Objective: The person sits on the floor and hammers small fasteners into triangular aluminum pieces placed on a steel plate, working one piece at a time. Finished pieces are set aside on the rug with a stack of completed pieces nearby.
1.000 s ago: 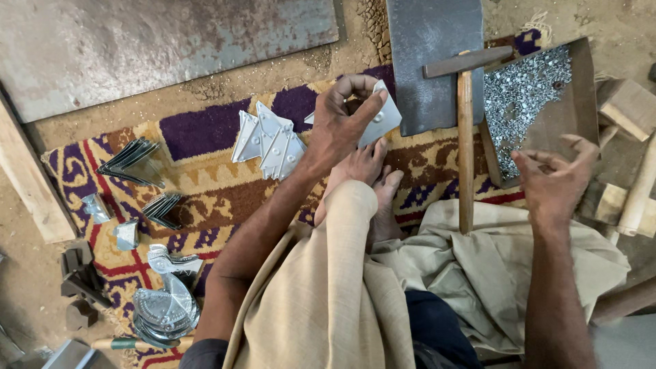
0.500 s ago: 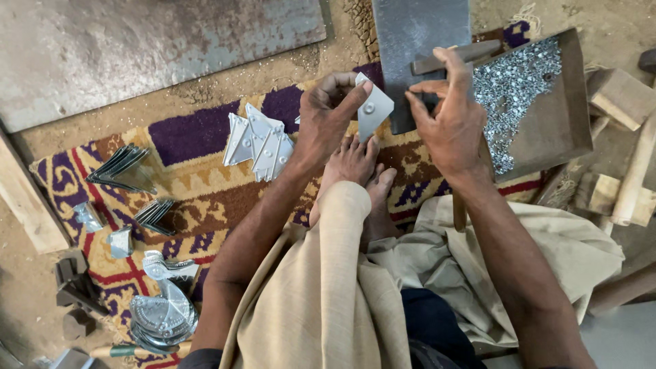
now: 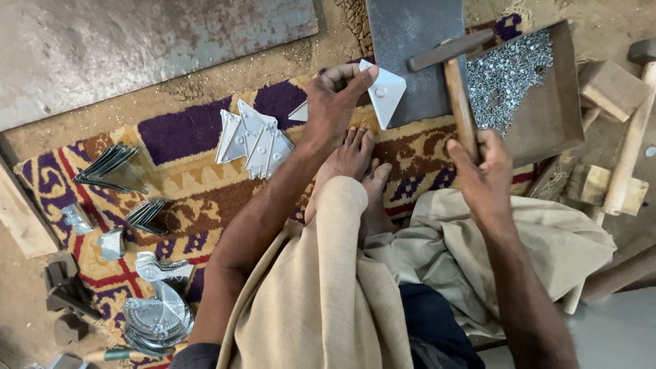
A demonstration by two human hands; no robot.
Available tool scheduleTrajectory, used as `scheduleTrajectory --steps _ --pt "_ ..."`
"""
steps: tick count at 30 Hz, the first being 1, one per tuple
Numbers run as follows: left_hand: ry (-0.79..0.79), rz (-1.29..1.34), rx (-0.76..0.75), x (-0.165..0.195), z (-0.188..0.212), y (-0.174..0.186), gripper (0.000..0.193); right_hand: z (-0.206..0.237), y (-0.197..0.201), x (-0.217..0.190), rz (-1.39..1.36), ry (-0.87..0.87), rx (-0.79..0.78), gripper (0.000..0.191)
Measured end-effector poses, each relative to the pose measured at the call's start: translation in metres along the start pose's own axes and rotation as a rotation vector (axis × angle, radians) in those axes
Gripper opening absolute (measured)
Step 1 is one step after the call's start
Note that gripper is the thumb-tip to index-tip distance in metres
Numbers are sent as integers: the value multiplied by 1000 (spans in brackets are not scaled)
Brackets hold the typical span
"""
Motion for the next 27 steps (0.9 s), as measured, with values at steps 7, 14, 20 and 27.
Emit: scheduleTrajectory --steps 7,14,20,27 --pt "45 -52 1 -2 0 2 30 27 9 -13 -21 60 -60 29" --pt "-20 -143 32 -4 0 -2 31 41 5 -11 -150 -73 -174 31" --pt "-83 -237 16 -2 1 -2 29 47 11 -22 82 190 -118 31" --pt "-116 -303 20 -2 -3 -3 22 37 6 -23 143 60 -126 41"
Point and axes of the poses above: each hand's wrist, its own z-axis away from the middle knuckle, its own y-axis out of the back of the hand, x = y × z, the point moved 3 cm from there along -z, towards the middle knuckle, and after that the axes turned 10 degrees about -y, right-handed, at the moved point
